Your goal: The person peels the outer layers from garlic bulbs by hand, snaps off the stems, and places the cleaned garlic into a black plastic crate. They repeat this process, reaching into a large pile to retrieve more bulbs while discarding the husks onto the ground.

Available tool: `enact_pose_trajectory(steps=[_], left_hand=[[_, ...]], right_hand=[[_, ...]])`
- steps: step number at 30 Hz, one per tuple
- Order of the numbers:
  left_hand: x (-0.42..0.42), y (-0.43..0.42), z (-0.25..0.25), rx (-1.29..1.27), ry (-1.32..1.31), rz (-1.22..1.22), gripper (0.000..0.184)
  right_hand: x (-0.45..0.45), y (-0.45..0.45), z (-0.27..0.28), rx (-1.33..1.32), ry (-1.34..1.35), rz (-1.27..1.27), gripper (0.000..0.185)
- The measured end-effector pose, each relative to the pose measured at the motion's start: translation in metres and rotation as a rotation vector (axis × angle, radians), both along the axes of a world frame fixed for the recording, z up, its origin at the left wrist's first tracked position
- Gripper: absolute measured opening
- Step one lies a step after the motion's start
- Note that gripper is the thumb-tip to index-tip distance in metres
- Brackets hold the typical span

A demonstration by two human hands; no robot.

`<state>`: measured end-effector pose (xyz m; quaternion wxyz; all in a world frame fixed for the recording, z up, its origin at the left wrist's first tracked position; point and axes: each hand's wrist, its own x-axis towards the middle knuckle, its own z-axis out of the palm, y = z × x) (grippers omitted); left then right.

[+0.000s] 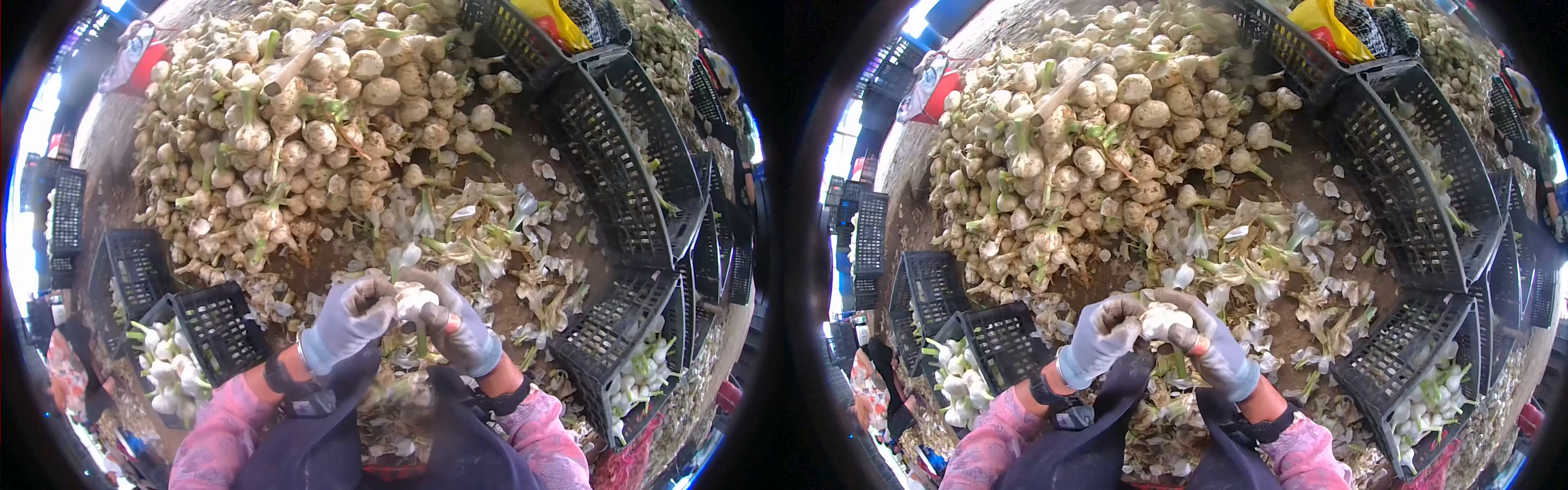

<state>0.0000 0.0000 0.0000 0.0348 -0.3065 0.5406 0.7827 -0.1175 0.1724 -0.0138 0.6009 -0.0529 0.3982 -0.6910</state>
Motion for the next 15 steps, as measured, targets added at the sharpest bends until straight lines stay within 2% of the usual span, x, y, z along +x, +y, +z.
enact_pose_trajectory(steps=[2,5,7,9,10,11,12,13,14,15], left_hand=[[-0.003,-0.007,-0.001,0.250,0.064,0.124,0.036],[0.004,-0.015,-0.006,0.311,0.164,0.347,0.034],[0.011,-0.024,-0.017,0.400,0.245,0.379,0.037],[0.012,-0.028,-0.031,0.410,0.196,0.552,0.034],[0.012,-0.037,-0.037,0.195,0.189,0.436,0.031],[0.015,-0.049,-0.035,0.087,-0.057,0.258,0.030],[0.025,-0.062,-0.067,-0.328,-0.178,0.006,0.029],[0.031,-0.073,-0.100,-0.740,-0.296,-0.252,0.028],[0.020,-0.077,-0.087,-1.139,-0.217,-0.411,0.025],[0.007,-0.082,-0.087,-1.254,-0.131,-0.326,0.026]], right_hand=[[0.004,-0.004,-0.004,-0.119,-0.065,-0.107,0.079],[0.003,0.002,-0.001,-0.229,-0.235,-0.162,0.075],[0.001,0.008,-0.001,-0.181,-0.352,-0.204,0.077],[-0.005,0.018,-0.001,-0.131,-0.467,-0.243,0.079],[-0.009,0.024,0.003,-0.085,-0.446,-0.309,0.072],[-0.014,0.034,0.003,-0.116,-0.397,-0.361,0.067],[-0.015,0.058,-0.014,-0.185,-0.440,-0.476,0.072],[-0.021,0.075,0.005,-0.285,-0.485,-0.603,0.069],[-0.031,0.110,0.007,-0.495,-0.416,-0.610,0.058],[-0.040,0.144,0.010,-0.722,-0.356,-0.606,0.048]])
